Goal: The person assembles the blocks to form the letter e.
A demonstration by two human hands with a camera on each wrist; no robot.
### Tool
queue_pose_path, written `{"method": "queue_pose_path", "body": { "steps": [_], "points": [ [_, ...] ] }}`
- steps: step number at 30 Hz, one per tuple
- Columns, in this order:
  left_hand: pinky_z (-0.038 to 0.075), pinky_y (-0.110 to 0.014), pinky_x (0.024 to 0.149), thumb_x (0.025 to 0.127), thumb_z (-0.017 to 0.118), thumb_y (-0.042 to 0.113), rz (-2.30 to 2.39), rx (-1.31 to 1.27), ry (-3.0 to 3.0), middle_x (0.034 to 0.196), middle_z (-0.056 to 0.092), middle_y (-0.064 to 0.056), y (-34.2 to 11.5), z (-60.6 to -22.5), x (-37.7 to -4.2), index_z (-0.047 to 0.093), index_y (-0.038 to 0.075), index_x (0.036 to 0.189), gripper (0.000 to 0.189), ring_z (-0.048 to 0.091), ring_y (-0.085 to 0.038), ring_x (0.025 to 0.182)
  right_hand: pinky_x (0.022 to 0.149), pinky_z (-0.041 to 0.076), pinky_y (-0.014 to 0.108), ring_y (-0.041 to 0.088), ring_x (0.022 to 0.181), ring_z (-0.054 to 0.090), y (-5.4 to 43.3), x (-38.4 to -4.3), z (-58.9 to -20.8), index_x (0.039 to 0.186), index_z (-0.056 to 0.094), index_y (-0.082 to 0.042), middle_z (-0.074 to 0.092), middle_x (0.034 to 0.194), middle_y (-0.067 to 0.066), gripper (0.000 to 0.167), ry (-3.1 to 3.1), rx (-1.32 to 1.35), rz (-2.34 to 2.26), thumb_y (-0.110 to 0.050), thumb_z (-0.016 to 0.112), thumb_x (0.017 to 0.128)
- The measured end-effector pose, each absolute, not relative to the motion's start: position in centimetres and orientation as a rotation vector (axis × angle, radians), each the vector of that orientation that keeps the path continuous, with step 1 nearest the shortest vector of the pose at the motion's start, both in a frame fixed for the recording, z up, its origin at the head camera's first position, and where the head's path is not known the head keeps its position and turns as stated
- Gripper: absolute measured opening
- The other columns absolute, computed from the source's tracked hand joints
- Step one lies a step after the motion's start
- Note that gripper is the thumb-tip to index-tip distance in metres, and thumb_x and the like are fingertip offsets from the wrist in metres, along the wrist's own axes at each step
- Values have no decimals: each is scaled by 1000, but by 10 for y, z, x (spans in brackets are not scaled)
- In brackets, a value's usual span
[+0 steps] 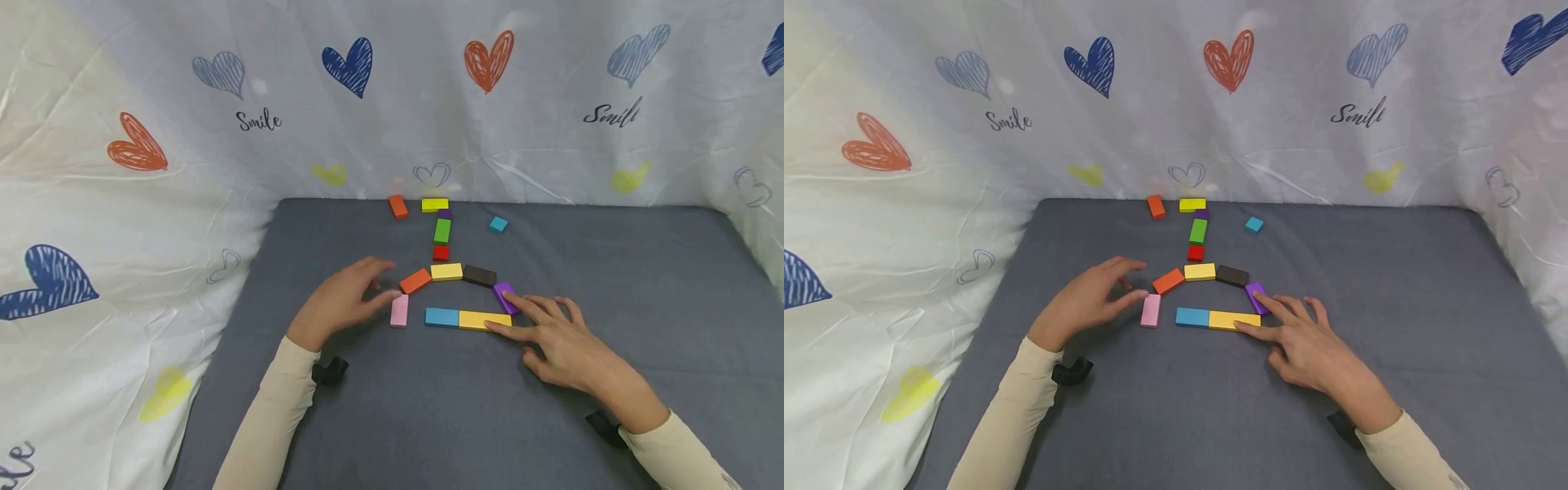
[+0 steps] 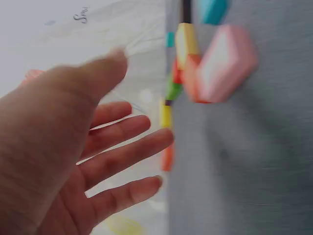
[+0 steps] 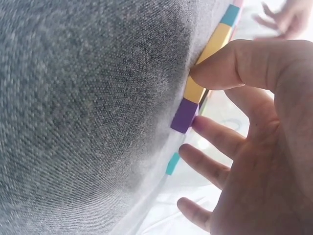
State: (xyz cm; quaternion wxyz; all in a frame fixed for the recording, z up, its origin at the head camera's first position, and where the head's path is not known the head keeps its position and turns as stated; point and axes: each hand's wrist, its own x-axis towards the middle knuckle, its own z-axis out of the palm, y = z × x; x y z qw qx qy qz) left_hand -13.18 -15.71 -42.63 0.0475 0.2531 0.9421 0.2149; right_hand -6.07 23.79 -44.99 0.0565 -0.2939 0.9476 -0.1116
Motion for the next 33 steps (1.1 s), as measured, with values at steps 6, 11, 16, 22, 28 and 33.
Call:
{"method": "queue_pose_path", "body": {
  "steps": [6, 11, 16, 22, 28, 33],
  "points": [
    [59, -39, 86, 107, 63, 38, 549, 1025, 2896, 141, 63, -2, -115, -385, -179, 57, 19, 150, 47, 70, -18, 107, 112, 17, 74, 37, 149, 33, 244, -60, -448, 152, 55, -47, 31, 172, 8, 70, 2878, -868, -321, -14, 70, 93],
    [57, -35, 91, 109, 58, 36, 446, 1139, 2846, 144, 62, 1, -65, -379, -222, 54, 19, 152, 46, 67, -14, 114, 112, 17, 74, 37, 149, 33, 245, -59, -448, 152, 56, -46, 31, 172, 8, 68, 2863, -853, -338, -13, 69, 94],
    [52, -35, 104, 108, 60, 35, 321, 1120, 2838, 147, 61, -1, -25, -392, -257, 53, 16, 153, 50, 63, -15, 124, 113, 16, 74, 38, 150, 33, 242, -59, -449, 152, 55, -45, 30, 172, 9, 68, 2852, -856, -354, -13, 68, 94],
    [50, -35, 107, 108, 61, 37, 247, 1046, 2847, 147, 62, -2, 10, -410, -283, 51, 15, 155, 53, 62, -17, 128, 114, 16, 72, 36, 151, 32, 241, -60, -450, 153, 54, -47, 30, 173, 7, 69, 2865, -858, -337, -14, 67, 93],
    [49, -35, 110, 105, 65, 42, 168, 981, 2854, 145, 63, 0, 39, -421, -295, 53, 18, 153, 54, 60, -17, 131, 114, 16, 73, 35, 151, 33, 241, -60, -449, 152, 53, -48, 30, 172, 7, 70, 2871, -848, -336, -14, 67, 93],
    [51, -38, 108, 103, 67, 44, 194, 905, 2838, 143, 64, -1, 53, -432, -297, 57, 19, 149, 53, 59, -18, 130, 113, 18, 72, 34, 149, 35, 241, -60, -451, 151, 54, -49, 33, 171, 7, 72, 2896, -857, -332, -13, 66, 90]
  ]
}}
